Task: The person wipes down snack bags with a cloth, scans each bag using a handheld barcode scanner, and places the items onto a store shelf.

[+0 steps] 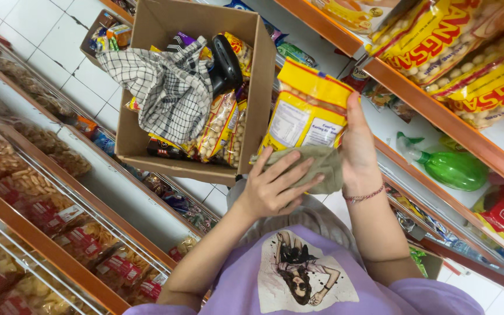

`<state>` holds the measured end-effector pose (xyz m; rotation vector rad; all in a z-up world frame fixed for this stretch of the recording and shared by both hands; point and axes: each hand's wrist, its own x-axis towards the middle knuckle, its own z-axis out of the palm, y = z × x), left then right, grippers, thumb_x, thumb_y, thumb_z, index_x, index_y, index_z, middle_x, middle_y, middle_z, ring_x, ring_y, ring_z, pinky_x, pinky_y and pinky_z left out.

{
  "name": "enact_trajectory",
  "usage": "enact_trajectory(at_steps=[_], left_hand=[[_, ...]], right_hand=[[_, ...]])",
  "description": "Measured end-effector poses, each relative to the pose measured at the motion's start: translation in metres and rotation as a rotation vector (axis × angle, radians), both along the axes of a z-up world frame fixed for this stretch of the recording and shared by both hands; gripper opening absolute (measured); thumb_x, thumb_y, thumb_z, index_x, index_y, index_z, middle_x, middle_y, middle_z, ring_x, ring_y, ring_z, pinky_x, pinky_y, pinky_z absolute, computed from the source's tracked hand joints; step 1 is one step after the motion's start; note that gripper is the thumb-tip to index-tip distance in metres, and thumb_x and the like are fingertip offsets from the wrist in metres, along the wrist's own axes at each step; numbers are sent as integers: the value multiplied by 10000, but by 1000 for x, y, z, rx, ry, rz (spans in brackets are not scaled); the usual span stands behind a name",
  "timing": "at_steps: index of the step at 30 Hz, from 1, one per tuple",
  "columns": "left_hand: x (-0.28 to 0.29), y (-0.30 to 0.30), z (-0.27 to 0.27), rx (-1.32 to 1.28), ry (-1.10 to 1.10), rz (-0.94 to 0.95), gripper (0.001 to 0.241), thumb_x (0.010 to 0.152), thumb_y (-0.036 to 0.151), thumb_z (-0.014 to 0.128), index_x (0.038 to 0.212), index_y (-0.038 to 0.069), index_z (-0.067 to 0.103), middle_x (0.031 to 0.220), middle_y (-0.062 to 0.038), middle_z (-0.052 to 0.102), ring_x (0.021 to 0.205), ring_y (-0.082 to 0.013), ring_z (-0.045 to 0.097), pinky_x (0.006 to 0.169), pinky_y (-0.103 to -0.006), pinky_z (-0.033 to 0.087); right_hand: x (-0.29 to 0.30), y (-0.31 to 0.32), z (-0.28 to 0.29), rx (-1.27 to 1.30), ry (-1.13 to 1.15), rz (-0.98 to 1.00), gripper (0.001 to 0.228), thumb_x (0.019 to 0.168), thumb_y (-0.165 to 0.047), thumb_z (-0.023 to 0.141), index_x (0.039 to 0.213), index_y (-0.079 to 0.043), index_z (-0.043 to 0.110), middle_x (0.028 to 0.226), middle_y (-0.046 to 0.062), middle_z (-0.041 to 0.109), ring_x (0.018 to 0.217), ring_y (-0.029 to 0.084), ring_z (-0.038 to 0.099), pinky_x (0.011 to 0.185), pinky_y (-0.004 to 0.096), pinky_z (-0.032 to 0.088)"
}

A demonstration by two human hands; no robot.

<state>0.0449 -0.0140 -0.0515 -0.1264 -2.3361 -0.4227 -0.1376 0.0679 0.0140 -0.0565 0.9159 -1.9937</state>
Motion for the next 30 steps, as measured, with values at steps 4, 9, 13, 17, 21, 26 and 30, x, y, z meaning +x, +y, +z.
enact_trajectory(at_steps=[4,9,13,17,21,26,30], left_hand=[[23,-24,-29,-94,44,-19,371,930,222,729,1298,235,772,1419,-2,646,1395,-240,526,1240,-567,315],[32,-74,-41,129,1,126,424,813,-40,736,1226,53,745,1450,-131,607,1437,-367,512,1227,-553,423],[15,-101,-22,305,-243,290,427,772,20,717,1198,43,712,1562,-186,523,1514,-395,449,1239,-565,386],[16,-126,2,284,-225,329,566,818,323,814,1322,123,653,1568,-216,430,1472,-421,415,1200,-636,274],[25,-179,18,321,-251,640,825,767,432,836,1487,156,543,1558,-359,304,1417,-531,335,1140,-646,262],[23,-210,17,152,-555,636,850,680,451,858,1449,240,564,1460,-271,436,1287,-510,397,965,-632,342],[27,-239,-1,63,-605,507,633,784,285,796,1394,246,630,1334,-120,581,1219,-402,477,907,-548,407]], right_hand=[[-7,-6,11,-110,13,-29,596,1108,-465,384,1504,-31,485,1519,154,572,1392,300,577,1208,457,464],[-15,-13,30,-233,22,-127,647,1136,-465,334,1559,9,457,1581,173,543,1439,309,549,1256,450,446],[-10,-25,37,-264,76,-167,655,1149,-460,309,1582,12,448,1599,172,537,1442,303,541,1259,446,435],[1,-47,29,-169,102,-201,657,1139,-474,287,1561,1,450,1585,174,542,1443,310,540,1250,444,431],[18,-70,16,-87,81,-211,663,1116,-501,250,1525,-26,465,1545,159,553,1428,320,545,1228,468,435],[40,-93,2,-12,117,-211,635,1110,-489,264,1524,-48,458,1542,138,549,1431,297,535,1228,456,419],[50,-98,-7,12,175,-204,663,1113,-506,279,1505,-3,463,1522,165,563,1419,307,543,1223,444,427]])
